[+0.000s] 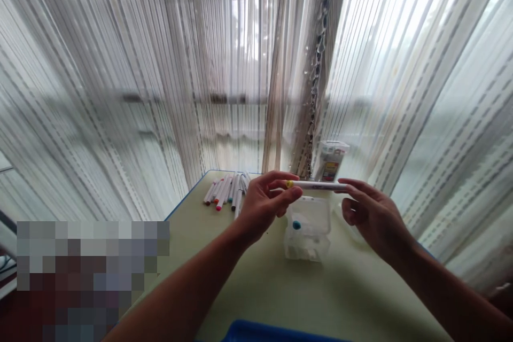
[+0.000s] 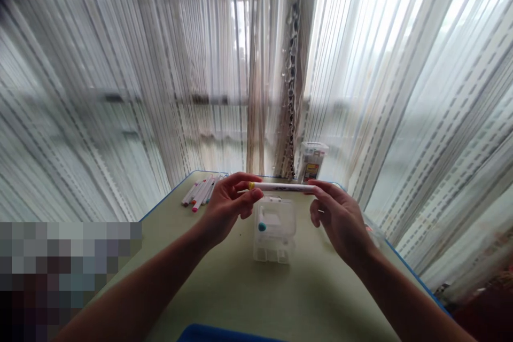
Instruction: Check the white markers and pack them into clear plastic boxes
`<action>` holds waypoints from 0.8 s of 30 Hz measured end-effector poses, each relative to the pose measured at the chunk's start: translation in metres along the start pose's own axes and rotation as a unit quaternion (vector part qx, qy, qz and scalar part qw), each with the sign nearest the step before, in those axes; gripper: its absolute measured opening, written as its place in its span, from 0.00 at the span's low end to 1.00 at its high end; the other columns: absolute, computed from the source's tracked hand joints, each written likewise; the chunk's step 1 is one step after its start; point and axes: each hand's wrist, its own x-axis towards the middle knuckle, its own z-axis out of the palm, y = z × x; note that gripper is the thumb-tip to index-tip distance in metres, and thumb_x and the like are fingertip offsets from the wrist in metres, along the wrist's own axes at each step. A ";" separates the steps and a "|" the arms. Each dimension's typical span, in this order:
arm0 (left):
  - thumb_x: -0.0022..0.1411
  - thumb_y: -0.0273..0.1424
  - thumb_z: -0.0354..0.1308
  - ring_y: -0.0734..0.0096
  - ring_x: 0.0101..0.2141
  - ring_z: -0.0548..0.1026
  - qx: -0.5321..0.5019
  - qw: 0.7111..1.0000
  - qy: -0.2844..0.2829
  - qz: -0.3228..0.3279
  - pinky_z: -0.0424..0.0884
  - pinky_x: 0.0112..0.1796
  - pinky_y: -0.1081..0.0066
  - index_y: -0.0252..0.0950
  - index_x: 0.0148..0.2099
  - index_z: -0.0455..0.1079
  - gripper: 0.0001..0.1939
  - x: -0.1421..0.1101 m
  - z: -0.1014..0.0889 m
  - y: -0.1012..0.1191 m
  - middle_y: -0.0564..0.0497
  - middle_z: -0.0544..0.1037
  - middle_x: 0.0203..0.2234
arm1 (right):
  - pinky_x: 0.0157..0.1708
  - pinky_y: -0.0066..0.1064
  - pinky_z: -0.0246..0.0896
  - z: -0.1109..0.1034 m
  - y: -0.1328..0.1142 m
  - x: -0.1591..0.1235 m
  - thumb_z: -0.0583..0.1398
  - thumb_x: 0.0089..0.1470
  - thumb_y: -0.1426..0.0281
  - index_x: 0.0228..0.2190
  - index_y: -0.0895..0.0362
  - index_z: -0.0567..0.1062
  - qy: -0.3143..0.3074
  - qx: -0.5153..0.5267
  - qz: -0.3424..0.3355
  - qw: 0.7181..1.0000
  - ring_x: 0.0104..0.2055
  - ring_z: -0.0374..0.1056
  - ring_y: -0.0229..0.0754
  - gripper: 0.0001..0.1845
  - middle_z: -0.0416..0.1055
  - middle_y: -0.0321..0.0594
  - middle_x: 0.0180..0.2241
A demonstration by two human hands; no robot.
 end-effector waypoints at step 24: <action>0.54 0.32 0.70 0.84 0.17 0.62 -0.018 0.991 0.126 -0.034 0.56 0.18 0.77 0.34 0.42 0.74 0.14 0.012 -0.014 -0.005 0.54 0.74 0.28 | 0.12 0.25 0.51 0.008 -0.010 -0.006 0.73 0.41 0.66 0.36 0.55 0.83 -0.008 0.026 -0.054 0.998 0.14 0.60 0.30 0.17 0.76 0.36 0.28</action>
